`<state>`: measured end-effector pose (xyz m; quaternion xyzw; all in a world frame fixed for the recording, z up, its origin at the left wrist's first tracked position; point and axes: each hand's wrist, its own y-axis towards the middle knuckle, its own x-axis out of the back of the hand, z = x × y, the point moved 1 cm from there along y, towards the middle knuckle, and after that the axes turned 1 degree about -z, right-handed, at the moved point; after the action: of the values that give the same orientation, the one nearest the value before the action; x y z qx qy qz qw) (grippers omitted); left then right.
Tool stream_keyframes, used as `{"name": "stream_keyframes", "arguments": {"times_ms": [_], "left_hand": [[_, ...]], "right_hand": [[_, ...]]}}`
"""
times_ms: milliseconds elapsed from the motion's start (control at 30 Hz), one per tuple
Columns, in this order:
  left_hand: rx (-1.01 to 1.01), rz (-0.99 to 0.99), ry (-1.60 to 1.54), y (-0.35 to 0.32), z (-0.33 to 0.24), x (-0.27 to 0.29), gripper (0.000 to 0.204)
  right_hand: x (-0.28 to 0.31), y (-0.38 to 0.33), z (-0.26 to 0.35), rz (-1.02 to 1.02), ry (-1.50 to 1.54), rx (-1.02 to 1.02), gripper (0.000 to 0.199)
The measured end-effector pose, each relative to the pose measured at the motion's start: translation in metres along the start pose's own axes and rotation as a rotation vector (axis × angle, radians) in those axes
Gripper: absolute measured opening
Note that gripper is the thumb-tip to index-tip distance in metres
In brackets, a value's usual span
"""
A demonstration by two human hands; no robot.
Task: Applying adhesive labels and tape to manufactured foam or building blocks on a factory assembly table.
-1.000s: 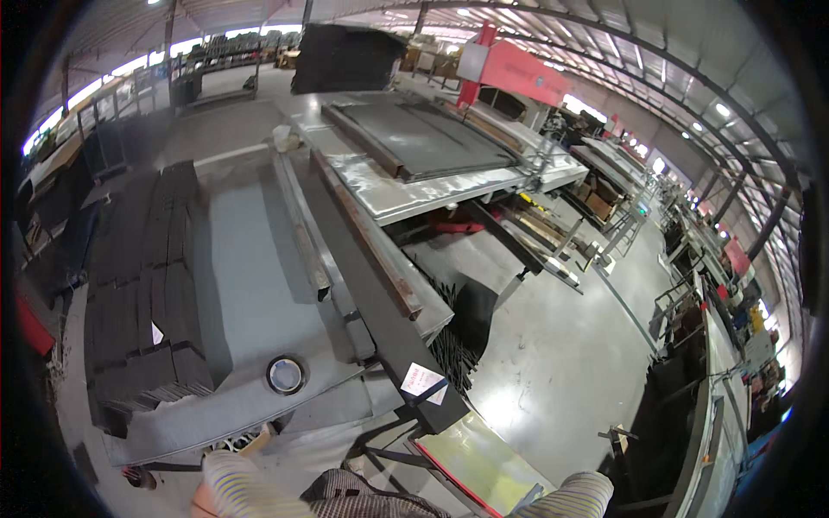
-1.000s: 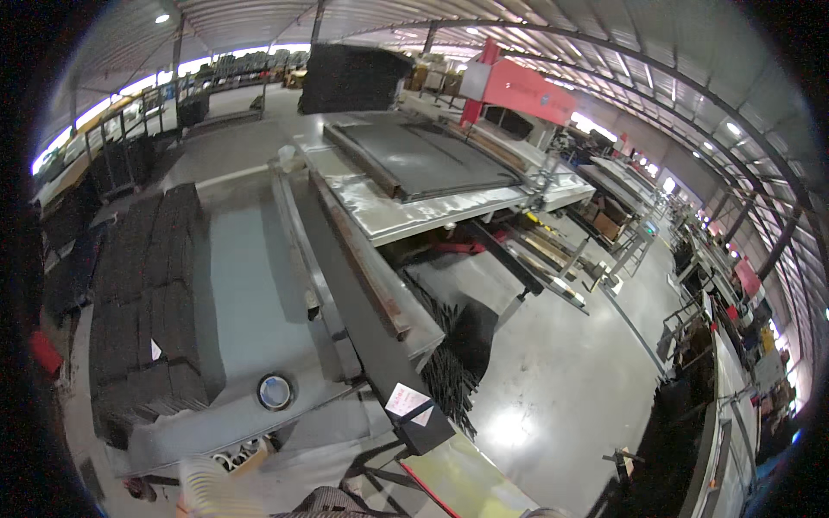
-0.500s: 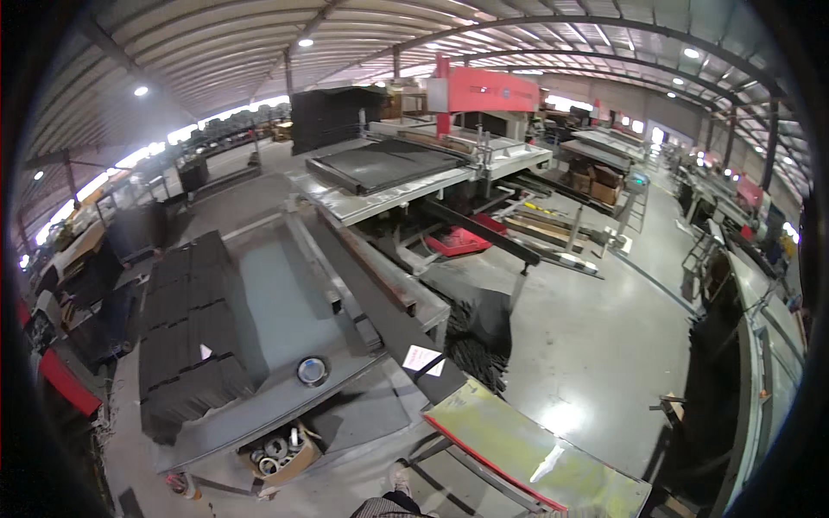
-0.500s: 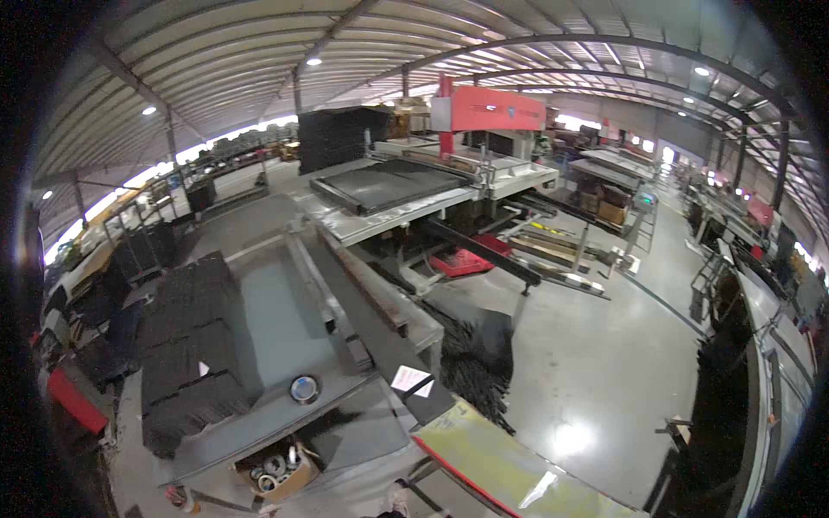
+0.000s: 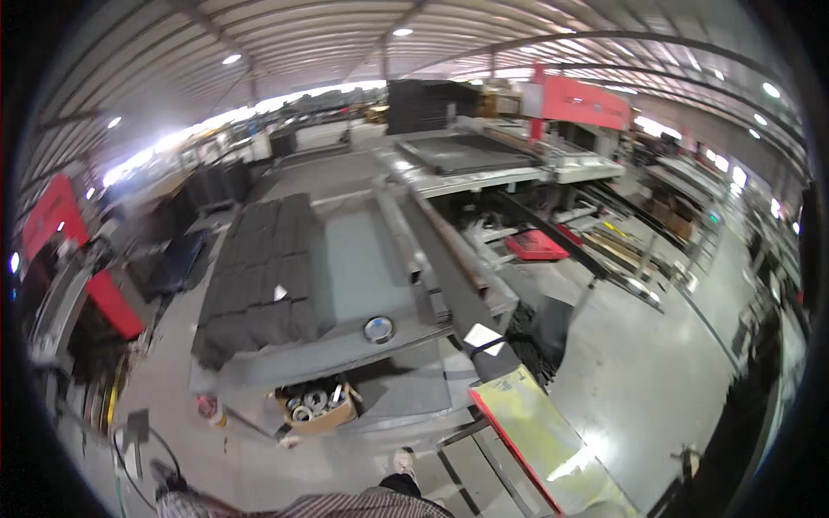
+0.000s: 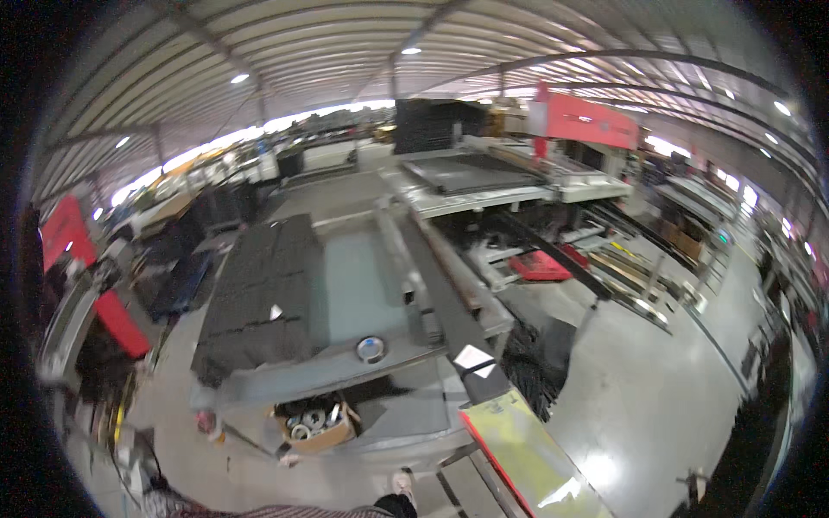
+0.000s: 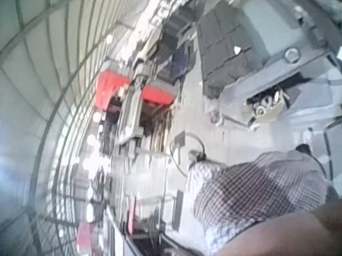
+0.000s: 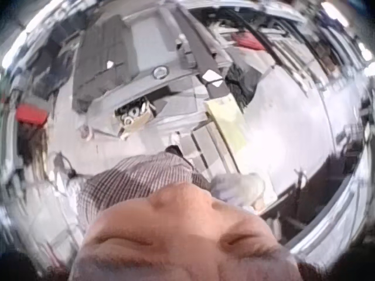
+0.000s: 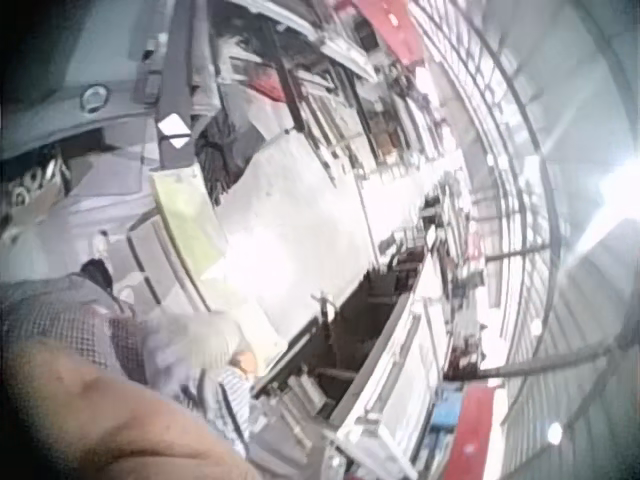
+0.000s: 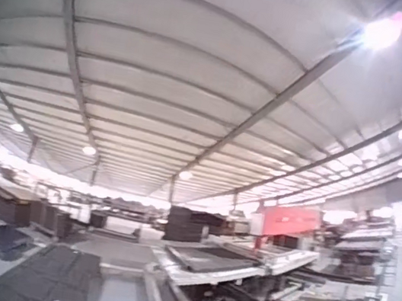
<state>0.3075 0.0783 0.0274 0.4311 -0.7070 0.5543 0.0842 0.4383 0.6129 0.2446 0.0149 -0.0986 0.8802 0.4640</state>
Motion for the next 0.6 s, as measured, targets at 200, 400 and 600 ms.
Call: {"name": "stream_keyframes", "arguments": {"times_ms": [200,400,600], "left_hand": [[0.138,0.043,-0.04,-0.049,0.099,-0.062,0.043],[0.27,0.065,-0.174,-0.079,0.142,-0.101,0.043],[0.345,0.06,-0.316,-0.096,0.156,-0.138,0.043]], "right_hand": [[-0.004,0.082,0.017,0.19,-0.02,-0.003,0.033],[-0.025,0.18,0.03,0.44,-0.058,0.032,0.031],[-0.052,0.243,0.04,0.676,-0.08,0.1,0.03]]}}
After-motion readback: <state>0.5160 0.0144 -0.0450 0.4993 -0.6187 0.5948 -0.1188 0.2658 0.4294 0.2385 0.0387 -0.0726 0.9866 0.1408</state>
